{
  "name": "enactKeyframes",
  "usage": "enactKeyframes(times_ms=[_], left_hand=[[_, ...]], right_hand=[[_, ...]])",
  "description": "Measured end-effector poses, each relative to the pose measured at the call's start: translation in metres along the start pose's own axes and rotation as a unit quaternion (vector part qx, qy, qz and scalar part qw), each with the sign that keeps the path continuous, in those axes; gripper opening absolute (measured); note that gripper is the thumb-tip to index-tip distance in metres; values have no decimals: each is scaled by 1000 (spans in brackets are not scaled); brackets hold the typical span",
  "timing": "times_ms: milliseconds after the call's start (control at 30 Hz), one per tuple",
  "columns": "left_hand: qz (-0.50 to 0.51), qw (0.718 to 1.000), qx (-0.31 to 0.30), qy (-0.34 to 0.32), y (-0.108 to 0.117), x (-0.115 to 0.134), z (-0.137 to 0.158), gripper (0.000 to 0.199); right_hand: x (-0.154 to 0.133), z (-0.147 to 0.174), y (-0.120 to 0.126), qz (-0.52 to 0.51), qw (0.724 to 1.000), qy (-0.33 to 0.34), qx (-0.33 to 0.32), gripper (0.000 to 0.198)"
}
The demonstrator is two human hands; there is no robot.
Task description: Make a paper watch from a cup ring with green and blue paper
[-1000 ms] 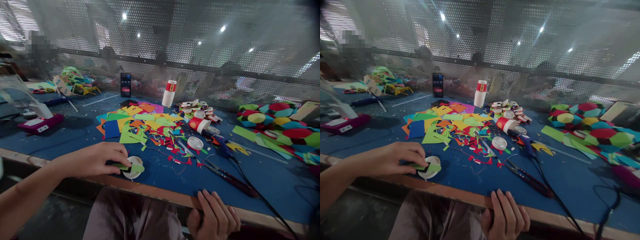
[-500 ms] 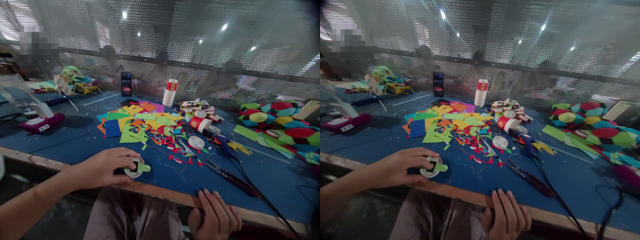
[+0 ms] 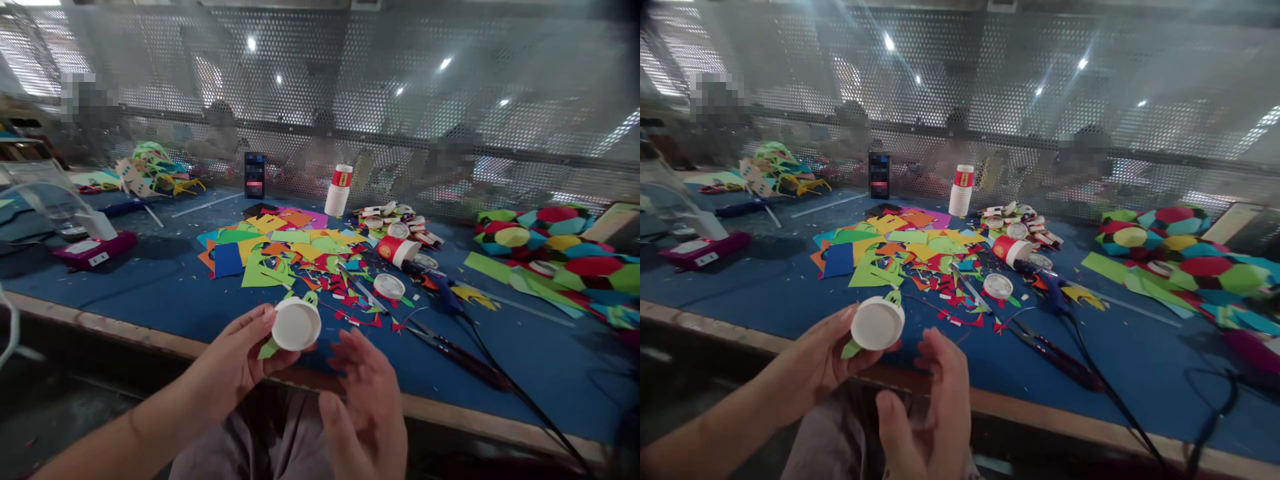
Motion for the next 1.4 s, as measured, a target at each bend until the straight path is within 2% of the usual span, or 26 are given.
enactKeyframes(times_ms=[67, 100, 200, 367, 1267, 1400], left_hand=[[47, 999, 14, 18, -6, -12, 7, 64], [66, 997, 15, 24, -8, -15, 10, 61], [107, 994, 4, 33, -9, -21, 14, 55], [138, 989, -21, 37, -5, -24, 17, 51], [148, 987, -56, 34, -3, -26, 19, 50], [152, 986, -58, 25, -2, -26, 20, 50]], right_hand=[[-8, -8, -11, -81, 989, -109, -62, 47], [-11, -13, -14, -109, 979, -146, -95, 39], [-12, -23, -14, -146, 957, -210, -138, 19], [-10, -28, -12, -146, 958, -180, -167, 15], [-19, -25, -6, -131, 968, -118, -177, 3], [-28, -20, -10, -163, 961, -165, -147, 8]])
Point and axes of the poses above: each hand's wrist, its own z-axis away from the middle knuckle, its own y-axis out of the back of the hand, x = y × z, the point moved 4 cm from there along -z, towards the middle knuckle, and after that the axes turned 13 degrees about z, right-handed, at the moved point
